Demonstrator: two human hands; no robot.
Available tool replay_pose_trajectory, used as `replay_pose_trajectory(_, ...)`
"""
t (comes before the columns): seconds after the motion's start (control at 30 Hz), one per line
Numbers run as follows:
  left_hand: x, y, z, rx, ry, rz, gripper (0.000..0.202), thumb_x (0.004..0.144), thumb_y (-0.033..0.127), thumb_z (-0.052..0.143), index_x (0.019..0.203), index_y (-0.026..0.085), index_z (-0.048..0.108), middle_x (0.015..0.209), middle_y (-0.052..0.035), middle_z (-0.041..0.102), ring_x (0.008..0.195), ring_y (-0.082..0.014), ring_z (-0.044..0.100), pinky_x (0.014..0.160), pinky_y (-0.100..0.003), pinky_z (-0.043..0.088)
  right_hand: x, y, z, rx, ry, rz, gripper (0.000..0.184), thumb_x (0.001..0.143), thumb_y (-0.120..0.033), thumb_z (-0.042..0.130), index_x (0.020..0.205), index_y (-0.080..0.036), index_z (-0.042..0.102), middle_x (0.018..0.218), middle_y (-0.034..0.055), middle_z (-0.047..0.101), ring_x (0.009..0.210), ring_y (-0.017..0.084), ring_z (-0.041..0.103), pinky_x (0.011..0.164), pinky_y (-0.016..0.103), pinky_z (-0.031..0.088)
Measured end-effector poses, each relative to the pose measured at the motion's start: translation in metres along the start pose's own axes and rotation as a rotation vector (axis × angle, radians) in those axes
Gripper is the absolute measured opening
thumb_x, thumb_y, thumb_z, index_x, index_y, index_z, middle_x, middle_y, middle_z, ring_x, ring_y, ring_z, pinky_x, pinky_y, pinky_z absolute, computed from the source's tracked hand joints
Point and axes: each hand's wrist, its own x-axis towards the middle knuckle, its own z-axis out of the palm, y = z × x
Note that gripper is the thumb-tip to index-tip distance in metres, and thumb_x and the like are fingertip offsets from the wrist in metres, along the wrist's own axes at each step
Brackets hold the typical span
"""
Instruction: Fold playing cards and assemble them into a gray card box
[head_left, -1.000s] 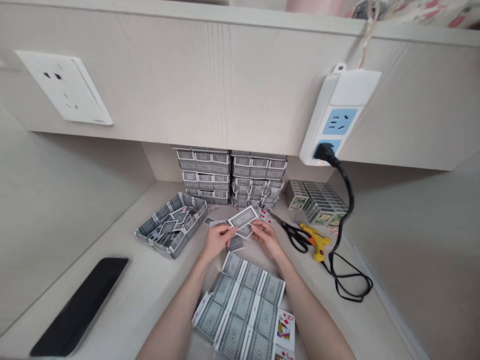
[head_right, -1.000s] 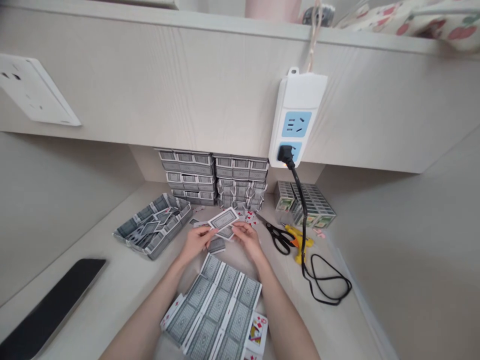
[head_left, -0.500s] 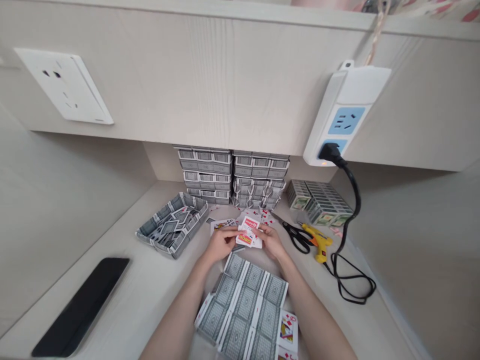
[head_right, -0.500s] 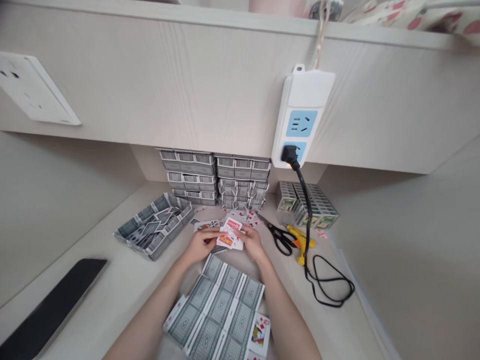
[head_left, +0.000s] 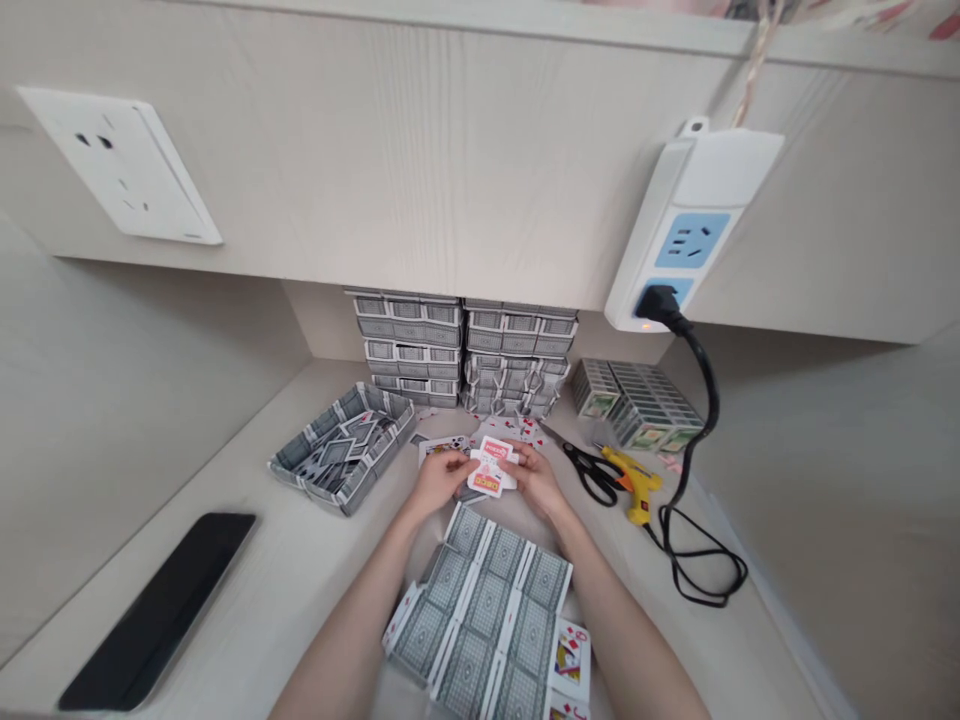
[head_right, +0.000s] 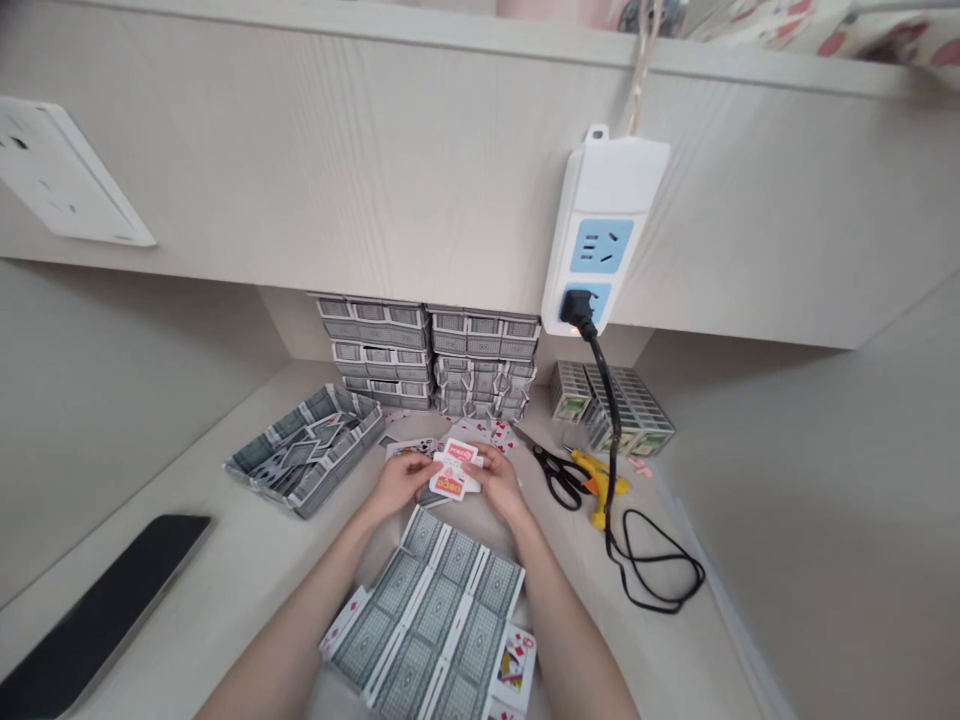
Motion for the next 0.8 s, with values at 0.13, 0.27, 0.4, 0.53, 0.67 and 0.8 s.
replay_pose_trajectory(0.13, 0.0023, 0.0001, -0.0009, -0.098, 0.062, -0.057, 0.034, 0.06, 0.046, 0.063, 0.059, 0.013, 0.057, 0.041, 0.0059, 0.046, 0.035, -0.0052, 0.037, 0.037, -0.018, 0.027, 0.0007, 0.0017, -0.001, -0.053, 0.019, 0.042, 0.033, 0.052, -0.033, 0.075, 0.078, -0.017, 0.064, 0.076, 0.004, 0.069, 0.068, 0.021, 0.063, 0.063, 0.034, 0.05)
replay_pose_trajectory(0.27, 0.0034, -0.0006, -0.0006, -0.143, 0.065, -0.075, 0.033, 0.056, 0.043, 0.068, 0.062, 0.013, 0.057, 0.045, 0.005, 0.051, 0.036, -0.0047, 0.039, 0.037, -0.017, 0.029, 0.0006, 0.0028, -0.0023, -0.059, 0.012, 0.038, 0.03, 0.054, -0.035, 0.074, 0.075, -0.016, 0.065, 0.076, 0.0041, 0.069, 0.067, 0.02, 0.063, 0.062, 0.034, 0.05)
replay_pose_trajectory(0.4, 0.0038, -0.0013, 0.001, -0.162, 0.081, -0.064, 0.033, 0.053, 0.042, 0.069, 0.064, 0.013, 0.058, 0.05, 0.0042, 0.055, 0.035, -0.0043, 0.04, 0.035, -0.017, 0.03, 0.0, 0.0028, -0.0027, -0.061, -0.009, 0.033, 0.031, 0.056, -0.037, 0.072, 0.079, -0.017, 0.065, 0.079, 0.0045, 0.069, 0.072, 0.021, 0.063, 0.065, 0.035, 0.05)
replay_pose_trajectory(0.53, 0.0052, -0.0026, 0.0017, -0.15, 0.107, -0.078, 0.033, 0.055, 0.043, 0.068, 0.067, 0.013, 0.061, 0.046, 0.0051, 0.053, 0.034, -0.0044, 0.039, 0.035, -0.017, 0.029, -0.0005, 0.0017, -0.0023, -0.06, -0.026, 0.033, 0.032, 0.057, -0.039, 0.071, 0.081, -0.017, 0.065, 0.082, 0.0048, 0.069, 0.075, 0.022, 0.063, 0.068, 0.036, 0.051)
replay_pose_trajectory(0.67, 0.0065, -0.0047, 0.0011, -0.144, 0.118, -0.09, 0.033, 0.056, 0.041, 0.068, 0.071, 0.013, 0.063, 0.045, 0.0055, 0.051, 0.033, -0.0046, 0.039, 0.033, -0.017, 0.027, -0.0009, 0.0009, -0.0017, -0.057, -0.05, 0.031, 0.031, 0.059, -0.038, 0.07, 0.082, -0.018, 0.066, 0.082, 0.0044, 0.069, 0.075, 0.021, 0.063, 0.071, 0.037, 0.05)
replay_pose_trajectory(0.8, 0.0067, -0.0044, 0.0008, -0.125, 0.1, -0.094, 0.031, 0.056, 0.04, 0.068, 0.07, 0.013, 0.063, 0.047, 0.0041, 0.054, 0.034, -0.0045, 0.039, 0.034, -0.017, 0.027, -0.001, 0.0008, -0.0014, -0.091, -0.047, 0.015, 0.03, 0.059, -0.04, 0.069, 0.079, -0.019, 0.066, 0.081, 0.004, 0.069, 0.075, 0.022, 0.063, 0.07, 0.036, 0.05)
